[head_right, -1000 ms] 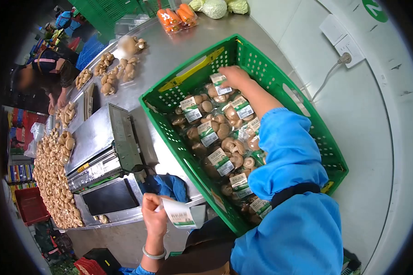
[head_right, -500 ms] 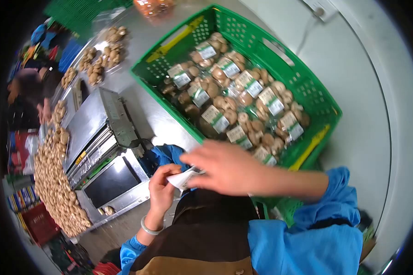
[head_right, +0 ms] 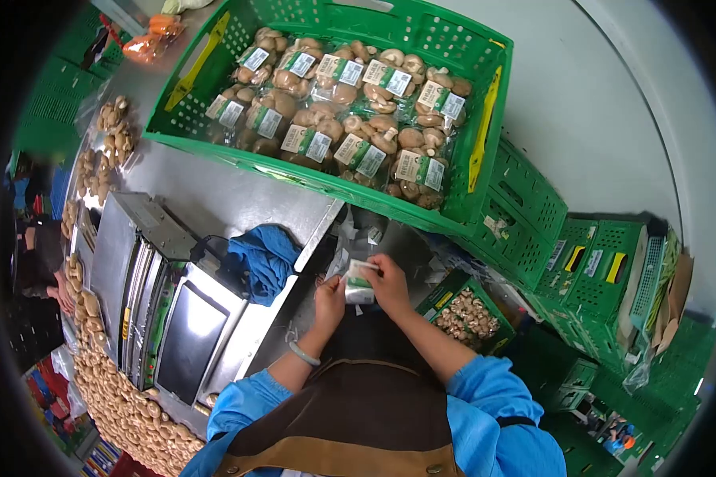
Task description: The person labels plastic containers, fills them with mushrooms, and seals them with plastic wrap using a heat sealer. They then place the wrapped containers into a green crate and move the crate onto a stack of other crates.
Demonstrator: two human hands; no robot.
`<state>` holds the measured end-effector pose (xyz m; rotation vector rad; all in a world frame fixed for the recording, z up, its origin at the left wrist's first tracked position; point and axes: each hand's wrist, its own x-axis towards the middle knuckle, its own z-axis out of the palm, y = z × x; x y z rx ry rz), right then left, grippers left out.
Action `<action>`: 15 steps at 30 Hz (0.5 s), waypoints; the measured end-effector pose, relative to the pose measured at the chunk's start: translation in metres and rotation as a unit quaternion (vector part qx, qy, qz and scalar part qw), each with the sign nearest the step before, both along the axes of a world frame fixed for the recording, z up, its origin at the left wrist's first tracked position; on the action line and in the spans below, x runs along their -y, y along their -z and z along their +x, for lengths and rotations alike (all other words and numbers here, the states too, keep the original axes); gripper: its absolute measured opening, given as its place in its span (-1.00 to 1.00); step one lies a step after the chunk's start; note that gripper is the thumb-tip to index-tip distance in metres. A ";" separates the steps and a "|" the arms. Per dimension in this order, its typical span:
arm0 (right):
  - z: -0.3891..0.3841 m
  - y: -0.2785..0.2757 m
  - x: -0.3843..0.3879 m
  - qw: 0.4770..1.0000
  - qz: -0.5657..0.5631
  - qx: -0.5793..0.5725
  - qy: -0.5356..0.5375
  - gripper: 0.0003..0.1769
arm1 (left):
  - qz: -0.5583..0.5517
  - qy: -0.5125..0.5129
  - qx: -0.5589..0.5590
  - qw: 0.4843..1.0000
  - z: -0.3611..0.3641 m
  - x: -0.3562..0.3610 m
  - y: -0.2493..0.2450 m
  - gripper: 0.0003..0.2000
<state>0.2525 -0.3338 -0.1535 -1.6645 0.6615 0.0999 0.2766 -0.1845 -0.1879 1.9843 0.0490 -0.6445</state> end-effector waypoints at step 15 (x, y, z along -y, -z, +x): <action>0.065 0.055 -0.003 0.991 -0.103 0.038 -0.075 -0.30 | -0.220 -0.218 0.065 0.949 0.162 -0.068 -0.123 -0.31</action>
